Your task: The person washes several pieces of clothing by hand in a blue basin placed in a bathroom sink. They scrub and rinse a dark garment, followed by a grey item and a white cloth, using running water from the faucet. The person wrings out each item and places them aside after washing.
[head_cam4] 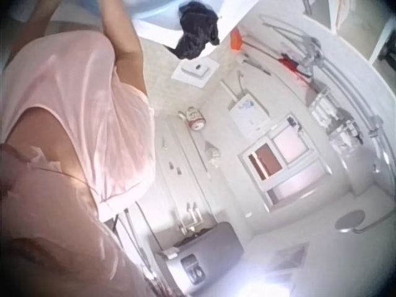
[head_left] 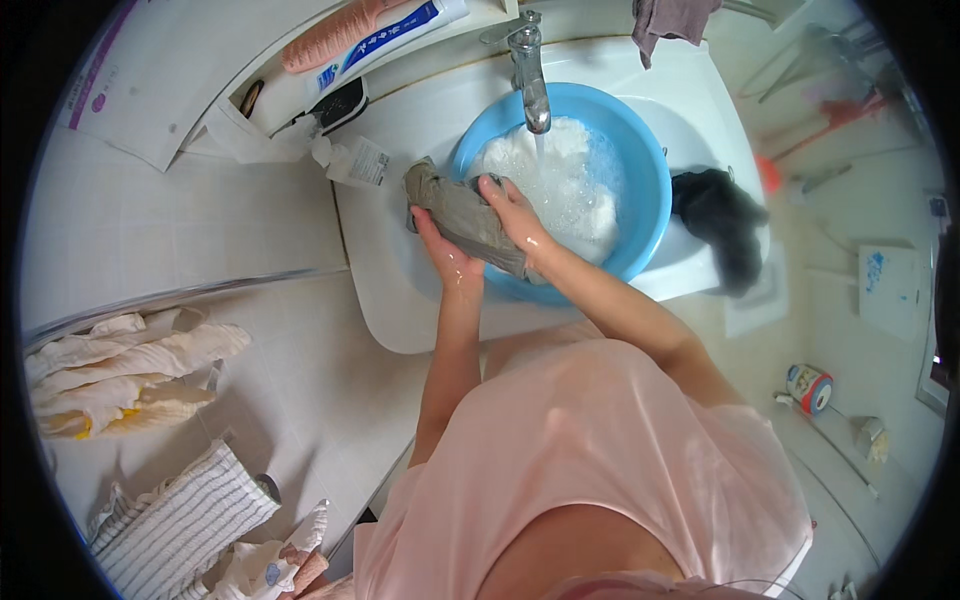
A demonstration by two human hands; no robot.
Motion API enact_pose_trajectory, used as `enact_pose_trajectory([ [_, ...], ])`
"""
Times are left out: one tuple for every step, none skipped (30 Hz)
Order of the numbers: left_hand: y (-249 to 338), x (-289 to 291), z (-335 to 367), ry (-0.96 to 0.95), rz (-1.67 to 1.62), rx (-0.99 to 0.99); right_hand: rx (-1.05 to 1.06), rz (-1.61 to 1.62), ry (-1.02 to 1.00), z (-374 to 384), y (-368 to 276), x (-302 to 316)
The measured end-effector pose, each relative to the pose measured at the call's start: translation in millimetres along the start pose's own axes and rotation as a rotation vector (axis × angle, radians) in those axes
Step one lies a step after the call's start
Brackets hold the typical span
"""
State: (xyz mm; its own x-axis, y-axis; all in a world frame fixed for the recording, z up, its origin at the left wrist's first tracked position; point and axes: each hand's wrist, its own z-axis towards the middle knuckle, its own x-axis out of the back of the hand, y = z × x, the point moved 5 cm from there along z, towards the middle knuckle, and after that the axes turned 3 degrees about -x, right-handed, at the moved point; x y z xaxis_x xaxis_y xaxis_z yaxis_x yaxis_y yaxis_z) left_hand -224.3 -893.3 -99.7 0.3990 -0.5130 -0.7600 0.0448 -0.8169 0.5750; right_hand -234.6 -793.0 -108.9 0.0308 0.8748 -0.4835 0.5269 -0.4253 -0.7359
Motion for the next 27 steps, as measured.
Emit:
enact_pose_trajectory([
  [-2.6,1.7,-2.3,0.016,0.026,0.014,0.058,-0.116,0.077,-5.6,-2.2,-0.1],
  [-4.3,3.5,-4.3,0.034,0.053,0.028,0.139,-0.182,0.15,-0.7,5.1,4.4],
  [-2.8,3.8,-6.0,0.046,0.078,0.036,0.19,-0.302,0.131,0.0,2.3,3.3],
  [-3.7,10.4,-4.7,0.03,0.056,0.06,0.241,-0.422,0.109,0.3,-1.0,2.9],
  [-4.4,22.5,-1.2,0.014,0.034,0.083,0.292,-0.542,0.085,-0.2,-2.3,-0.1],
  [-3.9,30.7,1.3,0.002,0.01,0.107,0.304,-0.606,0.063,-0.9,-0.3,-5.6],
  [1.5,30.0,-0.1,0.009,0.046,0.133,0.318,-0.666,0.054,-2.9,1.0,-10.8],
  [13.2,32.3,-3.9,0.018,0.081,0.159,0.331,-0.727,0.044,-5.6,2.8,-16.9],
  [30.4,32.4,-10.3,0.029,0.115,0.176,0.226,-0.731,-0.026,-13.2,2.3,-29.2],
  [50.4,31.6,-16.6,0.013,0.158,0.174,0.119,-0.732,-0.093,-25.2,-3.6,-43.5],
  [70.8,32.8,-22.2,-0.007,0.205,0.177,0.014,-0.727,-0.151,-32.3,-4.6,-49.4],
  [92.2,40.9,-26.4,0.0,0.216,0.19,0.025,-0.709,-0.263,-34.7,-3.2,-54.7],
  [113.3,49.3,-30.5,0.008,0.224,0.2,0.037,-0.693,-0.378,-36.8,-2.1,-59.7],
  [132.5,58.5,-34.0,0.037,0.318,0.153,0.049,-0.677,-0.482,-37.6,-0.4,-60.4],
  [149.6,66.8,-37.2,0.069,0.414,0.105,0.15,-0.869,-0.422,-28.6,1.0,-46.1],
  [165.8,80.2,-35.6,0.065,0.702,0.024,0.254,-1.062,-0.36,-14.2,4.7,-23.8],
  [178.7,99.5,-33.7,0.066,0.99,-0.062,0.359,-1.251,-0.301,-7.7,3.8,-8.2],
  [182.0,116.6,-34.5,0.073,1.271,-0.148,0.261,-1.547,-0.196,-6.8,2.9,6.9],
  [176.8,126.9,-37.0,0.094,1.575,-0.25,0.156,-1.835,-0.082,-7.9,1.8,20.7],
  [165.2,135.4,-38.5,0.114,1.879,-0.351,0.036,-1.851,-0.111,-7.2,13.4,36.6],
  [153.5,136.9,-34.2,0.116,2.18,-0.465,-0.082,-1.861,-0.121,-1.7,26.7,53.7],
  [150.0,132.6,-34.7,0.133,2.113,-0.563,-0.142,-1.881,-0.159,2.5,36.5,62.5],
  [148.7,131.6,-31.9,0.173,2.167,-0.547,-0.202,-1.9,-0.198,6.9,46.7,70.3],
  [146.9,120.6,-28.7,0.206,2.219,-0.522,-0.272,-1.917,-0.231,10.6,57.7,81.7],
  [147.9,115.0,-29.9,0.247,2.274,-0.498,-0.346,-2.025,-0.306,18.9,70.2,95.0],
  [151.7,114.7,-33.0,0.249,2.263,-0.51,-0.415,-2.125,-0.387,31.9,82.2,106.8],
  [157.1,115.7,-35.9,0.259,2.25,-0.527,-0.478,-2.227,-0.474,39.6,89.4,110.2],
])
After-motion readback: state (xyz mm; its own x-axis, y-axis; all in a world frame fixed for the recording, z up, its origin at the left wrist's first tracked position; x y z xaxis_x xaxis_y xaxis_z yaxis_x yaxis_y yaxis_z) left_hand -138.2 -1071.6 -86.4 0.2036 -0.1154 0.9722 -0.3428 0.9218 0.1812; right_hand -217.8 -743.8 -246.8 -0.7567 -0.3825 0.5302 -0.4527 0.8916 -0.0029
